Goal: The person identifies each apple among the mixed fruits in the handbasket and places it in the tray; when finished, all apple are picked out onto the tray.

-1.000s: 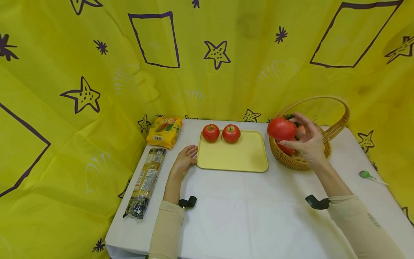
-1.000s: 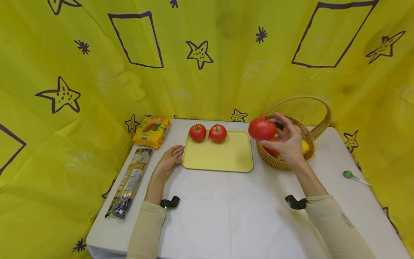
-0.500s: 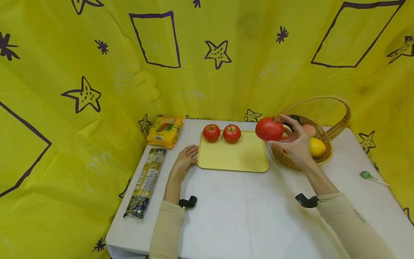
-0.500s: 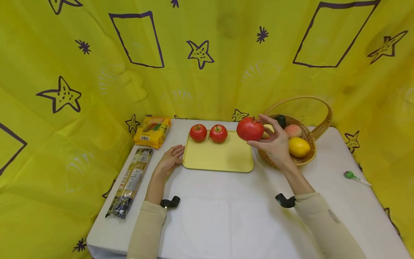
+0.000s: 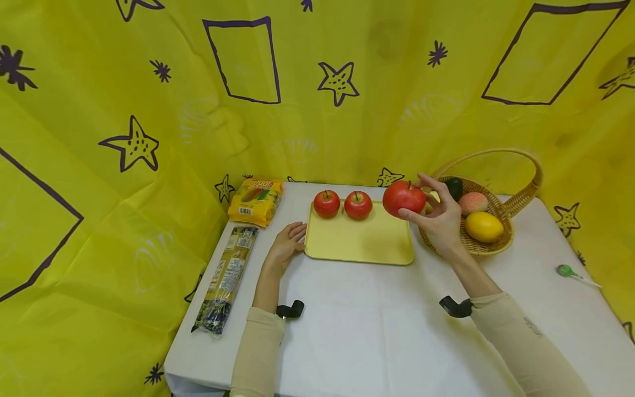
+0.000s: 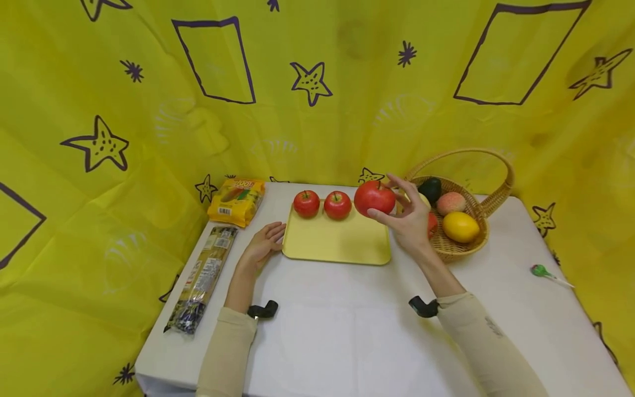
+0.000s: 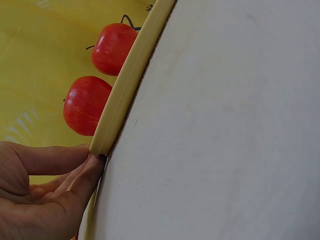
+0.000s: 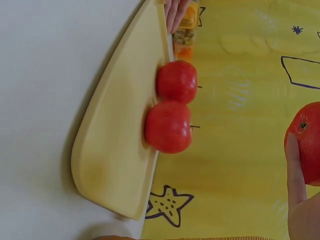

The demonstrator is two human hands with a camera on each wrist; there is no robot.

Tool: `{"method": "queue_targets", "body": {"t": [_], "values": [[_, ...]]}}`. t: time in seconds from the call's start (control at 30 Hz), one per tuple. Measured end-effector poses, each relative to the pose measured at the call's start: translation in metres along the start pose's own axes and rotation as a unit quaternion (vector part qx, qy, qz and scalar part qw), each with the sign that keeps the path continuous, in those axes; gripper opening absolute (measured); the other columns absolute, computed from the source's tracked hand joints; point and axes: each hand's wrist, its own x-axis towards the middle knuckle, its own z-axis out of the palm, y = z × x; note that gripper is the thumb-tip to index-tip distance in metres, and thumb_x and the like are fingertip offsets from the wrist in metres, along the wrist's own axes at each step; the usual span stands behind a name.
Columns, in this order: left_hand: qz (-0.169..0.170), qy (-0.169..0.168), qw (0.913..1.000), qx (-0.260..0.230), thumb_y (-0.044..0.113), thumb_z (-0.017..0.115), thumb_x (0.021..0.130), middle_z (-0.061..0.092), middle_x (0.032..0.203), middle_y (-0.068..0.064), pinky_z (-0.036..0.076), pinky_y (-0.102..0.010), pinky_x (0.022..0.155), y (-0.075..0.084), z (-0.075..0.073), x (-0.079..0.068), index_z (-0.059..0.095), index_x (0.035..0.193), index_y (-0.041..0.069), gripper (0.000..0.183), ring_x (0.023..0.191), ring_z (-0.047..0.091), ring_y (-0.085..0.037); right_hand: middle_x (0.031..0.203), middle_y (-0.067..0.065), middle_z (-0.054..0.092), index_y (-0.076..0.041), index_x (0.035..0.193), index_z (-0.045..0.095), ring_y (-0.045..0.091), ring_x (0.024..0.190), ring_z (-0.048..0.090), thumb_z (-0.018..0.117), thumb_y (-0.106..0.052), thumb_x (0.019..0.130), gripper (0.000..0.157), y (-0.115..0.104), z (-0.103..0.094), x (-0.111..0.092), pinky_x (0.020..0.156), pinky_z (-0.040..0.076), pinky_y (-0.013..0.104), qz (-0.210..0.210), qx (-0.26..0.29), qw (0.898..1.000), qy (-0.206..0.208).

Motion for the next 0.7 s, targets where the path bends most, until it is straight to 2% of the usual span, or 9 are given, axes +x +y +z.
{"method": "queue_targets", "body": {"t": [0.1, 0.27, 0.37, 0.5, 0.7], "values": [[0.003, -0.002, 1.0000, -0.004, -0.030, 0.051, 0.086, 0.042, 0.161, -0.019, 0.039, -0.041, 0.119, 0.000, 0.000, 0.000, 0.036, 0.157, -0.001, 0.078, 0.151, 0.038, -0.028, 0.143, 0.019, 0.048, -0.008, 0.150, 0.056, 0.027, 0.121, 0.059, 0.077, 0.024, 0.076, 0.083, 0.001, 0.005, 0.002, 0.098, 0.056, 0.022, 0.004, 0.017, 1.000, -0.008], [0.005, -0.002, 0.9999, -0.009, -0.030, 0.051, 0.087, 0.042, 0.161, -0.019, 0.039, -0.041, 0.119, -0.001, 0.000, -0.001, 0.036, 0.157, -0.002, 0.077, 0.151, 0.039, -0.029, 0.142, 0.017, 0.059, -0.009, 0.151, 0.055, 0.022, 0.127, 0.059, 0.080, 0.022, 0.075, 0.086, 0.001, 0.012, 0.004, 0.104, 0.052, 0.022, 0.020, 0.012, 1.000, -0.011], [0.004, -0.002, 1.0000, -0.007, -0.029, 0.051, 0.087, 0.043, 0.161, -0.019, 0.040, -0.041, 0.119, -0.001, 0.000, -0.001, 0.036, 0.157, -0.002, 0.077, 0.151, 0.039, -0.029, 0.138, 0.012, 0.061, -0.011, 0.151, 0.055, 0.022, 0.119, 0.063, 0.082, 0.019, 0.075, 0.085, 0.003, 0.015, 0.005, 0.101, 0.054, 0.023, 0.028, -0.005, 0.999, -0.015], [0.002, 0.001, 1.0000, -0.006, -0.029, 0.051, 0.087, 0.043, 0.161, -0.018, 0.041, -0.041, 0.118, 0.001, 0.001, -0.001, 0.036, 0.157, -0.002, 0.077, 0.151, 0.039, -0.028, 0.137, 0.009, 0.058, -0.012, 0.150, 0.055, 0.021, 0.106, 0.068, 0.082, 0.019, 0.075, 0.085, 0.006, 0.022, 0.007, 0.089, 0.060, 0.026, 0.034, 0.002, 0.999, -0.023], [0.005, -0.003, 1.0000, -0.008, -0.030, 0.051, 0.086, 0.041, 0.162, -0.019, 0.040, -0.042, 0.119, 0.001, 0.000, -0.002, 0.035, 0.157, -0.003, 0.078, 0.152, 0.038, -0.029, 0.139, 0.008, 0.055, -0.013, 0.153, 0.052, 0.020, 0.115, 0.065, 0.081, 0.018, 0.077, 0.087, 0.013, 0.034, 0.010, 0.086, 0.061, 0.028, 0.052, 0.004, 0.997, -0.056]]}}
